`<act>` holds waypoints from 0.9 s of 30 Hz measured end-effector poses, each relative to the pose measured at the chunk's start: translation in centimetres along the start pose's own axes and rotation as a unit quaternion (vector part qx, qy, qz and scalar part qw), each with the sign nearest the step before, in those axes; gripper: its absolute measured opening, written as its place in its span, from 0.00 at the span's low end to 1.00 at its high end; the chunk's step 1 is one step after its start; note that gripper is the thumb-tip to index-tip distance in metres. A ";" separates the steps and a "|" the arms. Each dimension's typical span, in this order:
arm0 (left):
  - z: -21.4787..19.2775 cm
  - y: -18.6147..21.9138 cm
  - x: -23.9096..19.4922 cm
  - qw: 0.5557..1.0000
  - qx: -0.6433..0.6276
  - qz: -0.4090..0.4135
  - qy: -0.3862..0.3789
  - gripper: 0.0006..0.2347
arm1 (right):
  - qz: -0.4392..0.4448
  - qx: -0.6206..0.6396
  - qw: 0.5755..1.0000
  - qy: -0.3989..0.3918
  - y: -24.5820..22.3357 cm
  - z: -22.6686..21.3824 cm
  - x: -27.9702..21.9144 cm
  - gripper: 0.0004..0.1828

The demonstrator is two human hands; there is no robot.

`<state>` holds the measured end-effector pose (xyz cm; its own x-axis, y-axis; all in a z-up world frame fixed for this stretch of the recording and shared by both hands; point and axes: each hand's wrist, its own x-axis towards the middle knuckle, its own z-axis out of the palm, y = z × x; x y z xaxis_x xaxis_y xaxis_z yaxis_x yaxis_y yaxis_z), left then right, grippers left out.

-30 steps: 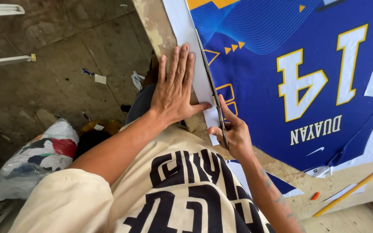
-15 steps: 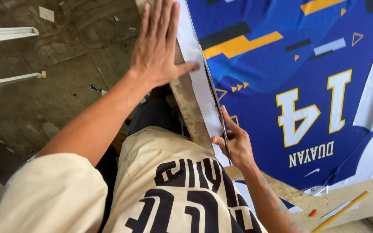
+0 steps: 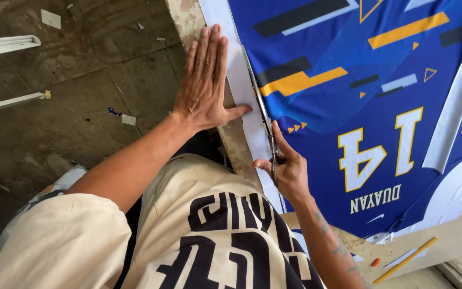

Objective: Cutting jersey panels from printed fabric sheets using scissors and organizing the pieces on a workbench.

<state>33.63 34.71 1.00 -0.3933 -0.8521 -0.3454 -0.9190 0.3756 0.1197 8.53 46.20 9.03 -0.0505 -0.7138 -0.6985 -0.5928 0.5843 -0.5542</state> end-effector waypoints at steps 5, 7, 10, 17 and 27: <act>1.3 0.3 -0.2 0.999 -0.012 -0.008 0.029 0.67 | 0.001 0.004 0.999 -0.044 -4.4 -0.6 2.3 0.65; 2.4 0.1 0.1 0.991 -0.105 -0.001 0.086 0.65 | -0.017 0.016 0.999 -0.038 -4.0 -0.3 3.4 0.64; 2.0 0.1 0.1 0.993 -0.088 0.002 0.079 0.65 | -0.023 -0.050 0.998 0.002 -2.7 0.1 3.7 0.61; 2.6 0.4 0.1 0.985 -0.130 0.014 0.116 0.65 | -0.117 -0.056 0.990 0.060 -2.9 1.1 3.4 0.60; 2.8 0.4 0.9 0.949 -0.120 0.007 0.291 0.59 | 0.006 -0.028 0.999 0.019 -8.3 0.6 6.4 0.61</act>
